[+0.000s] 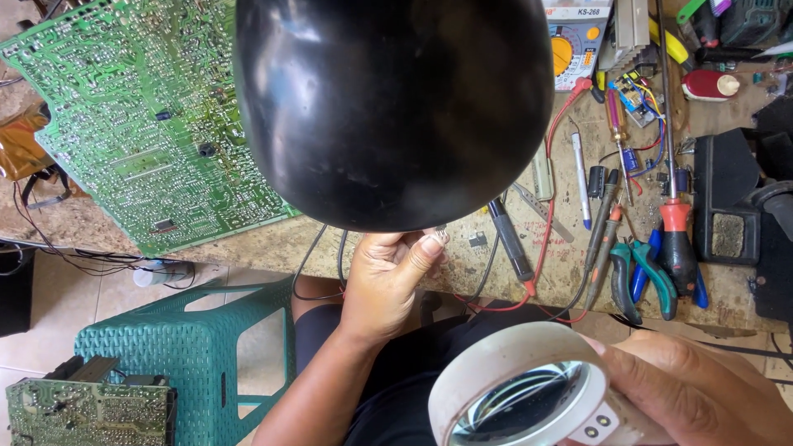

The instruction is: The person inspects a small electronic component with a magnifying glass, applies liquid from a bottle to its leads, and then uses a soldering iron and a screwdriver to work on a green circuit board. The person repeatedly handles the component and tools while seated at a cluttered workbench.

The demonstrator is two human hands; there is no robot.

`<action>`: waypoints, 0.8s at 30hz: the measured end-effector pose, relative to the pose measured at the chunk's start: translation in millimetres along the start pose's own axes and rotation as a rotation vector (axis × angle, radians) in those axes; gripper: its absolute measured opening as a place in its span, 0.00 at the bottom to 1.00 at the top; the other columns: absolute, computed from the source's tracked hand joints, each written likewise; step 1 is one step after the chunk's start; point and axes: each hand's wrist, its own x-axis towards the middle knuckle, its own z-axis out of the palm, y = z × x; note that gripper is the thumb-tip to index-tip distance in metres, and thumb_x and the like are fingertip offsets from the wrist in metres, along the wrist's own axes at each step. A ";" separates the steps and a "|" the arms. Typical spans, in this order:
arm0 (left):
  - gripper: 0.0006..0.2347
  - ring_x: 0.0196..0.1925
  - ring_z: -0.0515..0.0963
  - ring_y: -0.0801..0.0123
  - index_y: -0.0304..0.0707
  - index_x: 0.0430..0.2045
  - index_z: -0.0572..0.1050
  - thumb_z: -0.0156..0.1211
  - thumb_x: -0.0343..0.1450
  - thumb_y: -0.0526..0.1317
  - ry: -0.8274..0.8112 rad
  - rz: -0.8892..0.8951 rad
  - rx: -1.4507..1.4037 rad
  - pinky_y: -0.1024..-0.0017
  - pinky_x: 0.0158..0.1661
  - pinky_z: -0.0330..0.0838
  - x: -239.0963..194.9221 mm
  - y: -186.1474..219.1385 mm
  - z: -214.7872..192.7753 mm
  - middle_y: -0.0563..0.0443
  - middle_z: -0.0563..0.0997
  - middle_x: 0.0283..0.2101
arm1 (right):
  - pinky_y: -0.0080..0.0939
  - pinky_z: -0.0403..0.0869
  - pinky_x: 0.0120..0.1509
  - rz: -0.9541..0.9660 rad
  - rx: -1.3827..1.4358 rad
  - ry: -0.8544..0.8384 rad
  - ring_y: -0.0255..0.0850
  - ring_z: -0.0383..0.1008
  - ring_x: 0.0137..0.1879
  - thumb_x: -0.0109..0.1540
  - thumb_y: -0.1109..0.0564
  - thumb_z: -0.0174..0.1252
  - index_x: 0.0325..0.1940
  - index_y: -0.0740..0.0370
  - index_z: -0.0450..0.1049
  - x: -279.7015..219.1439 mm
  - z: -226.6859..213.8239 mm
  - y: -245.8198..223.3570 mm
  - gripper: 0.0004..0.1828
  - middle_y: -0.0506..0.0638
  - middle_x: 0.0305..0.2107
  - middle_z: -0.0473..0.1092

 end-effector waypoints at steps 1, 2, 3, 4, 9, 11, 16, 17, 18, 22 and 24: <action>0.04 0.34 0.78 0.75 0.36 0.32 0.76 0.62 0.73 0.36 -0.001 0.018 0.017 0.76 0.39 0.75 0.1 1.6 0.7 0.54 0.78 0.31 | 0.47 0.76 0.47 0.004 -0.011 -0.014 0.46 0.82 0.47 0.47 0.35 0.72 0.61 0.50 0.74 -0.5 -0.7 -0.2 0.41 0.51 0.44 0.79; 0.04 0.34 0.78 0.75 0.36 0.32 0.76 0.62 0.73 0.36 -0.001 0.019 0.016 0.76 0.39 0.75 0.3 4.2 1.3 0.54 0.78 0.31 | 0.47 0.76 0.47 0.003 -0.013 -0.014 0.46 0.82 0.47 0.47 0.35 0.72 0.61 0.50 0.74 0.8 -0.7 -1.9 0.41 0.51 0.44 0.79; 0.04 0.33 0.78 0.75 0.36 0.31 0.76 0.62 0.73 0.36 -0.012 0.027 0.022 0.76 0.38 0.74 0.4 6.7 2.0 0.54 0.78 0.30 | 0.45 0.75 0.46 0.001 -0.009 0.009 0.44 0.82 0.45 0.47 0.37 0.72 0.59 0.51 0.75 2.0 -0.8 -3.5 0.39 0.50 0.42 0.79; 0.05 0.33 0.77 0.75 0.35 0.30 0.75 0.62 0.73 0.37 -0.024 0.035 0.028 0.77 0.37 0.73 0.5 9.2 2.6 0.54 0.77 0.29 | 0.43 0.73 0.46 -0.002 -0.006 0.032 0.42 0.81 0.44 0.48 0.38 0.73 0.57 0.51 0.76 3.3 -0.9 -5.2 0.36 0.49 0.40 0.79; 0.05 0.33 0.79 0.73 0.34 0.38 0.76 0.63 0.73 0.36 -0.006 0.046 0.034 0.75 0.38 0.76 -1.6 5.5 2.4 0.55 0.77 0.34 | 0.47 0.76 0.45 -0.031 -0.009 0.003 0.44 0.82 0.45 0.51 0.43 0.71 0.63 0.48 0.71 -15.9 2.2 13.2 0.37 0.50 0.43 0.78; 0.07 0.34 0.79 0.72 0.34 0.41 0.77 0.63 0.73 0.35 0.002 0.042 0.028 0.75 0.37 0.77 -2.6 3.7 1.5 0.55 0.78 0.36 | 0.46 0.75 0.45 -0.014 -0.010 -0.009 0.43 0.82 0.47 0.50 0.43 0.71 0.63 0.45 0.71 -17.2 1.3 11.6 0.37 0.48 0.44 0.78; 0.12 0.34 0.80 0.69 0.31 0.48 0.77 0.64 0.72 0.34 0.036 0.015 -0.012 0.75 0.33 0.76 -5.4 -3.0 -0.2 0.51 0.78 0.38 | 0.48 0.76 0.44 0.037 -0.119 -0.109 0.45 0.81 0.45 0.48 0.41 0.71 0.66 0.39 0.72 -22.4 -0.3 15.7 0.40 0.44 0.43 0.78; 0.12 0.34 0.80 0.69 0.31 0.48 0.77 0.64 0.72 0.34 0.025 0.016 -0.014 0.75 0.33 0.76 -6.3 -3.3 -3.9 0.51 0.78 0.38 | 0.48 0.76 0.44 0.044 -0.126 -0.103 0.45 0.81 0.45 0.48 0.41 0.71 0.66 0.39 0.72 -6.9 -3.4 2.0 0.40 0.44 0.43 0.78; 0.11 0.33 0.80 0.70 0.31 0.48 0.77 0.63 0.72 0.33 0.057 0.039 0.069 0.75 0.32 0.77 -7.1 -3.8 -6.1 0.50 0.78 0.37 | 0.43 0.76 0.49 0.033 0.004 -0.041 0.42 0.82 0.46 0.47 0.42 0.72 0.61 0.48 0.73 8.3 -7.5 -10.4 0.39 0.49 0.44 0.79; 0.07 0.28 0.77 0.73 0.34 0.44 0.76 0.59 0.74 0.34 0.115 0.004 0.125 0.77 0.30 0.75 -3.4 -9.4 -16.1 0.52 0.77 0.33 | 0.46 0.72 0.43 0.157 0.055 0.196 0.46 0.76 0.35 0.56 0.50 0.71 0.49 0.71 0.76 37.2 17.8 12.1 0.25 0.56 0.36 0.76; 0.09 0.31 0.78 0.70 0.32 0.47 0.75 0.59 0.74 0.33 0.148 -0.032 0.071 0.76 0.28 0.74 -1.1 -22.2 -22.1 0.49 0.76 0.35 | 0.52 0.71 0.42 0.274 -0.052 0.168 0.52 0.75 0.39 0.59 0.49 0.68 0.49 0.65 0.77 45.5 30.5 33.2 0.21 0.56 0.39 0.75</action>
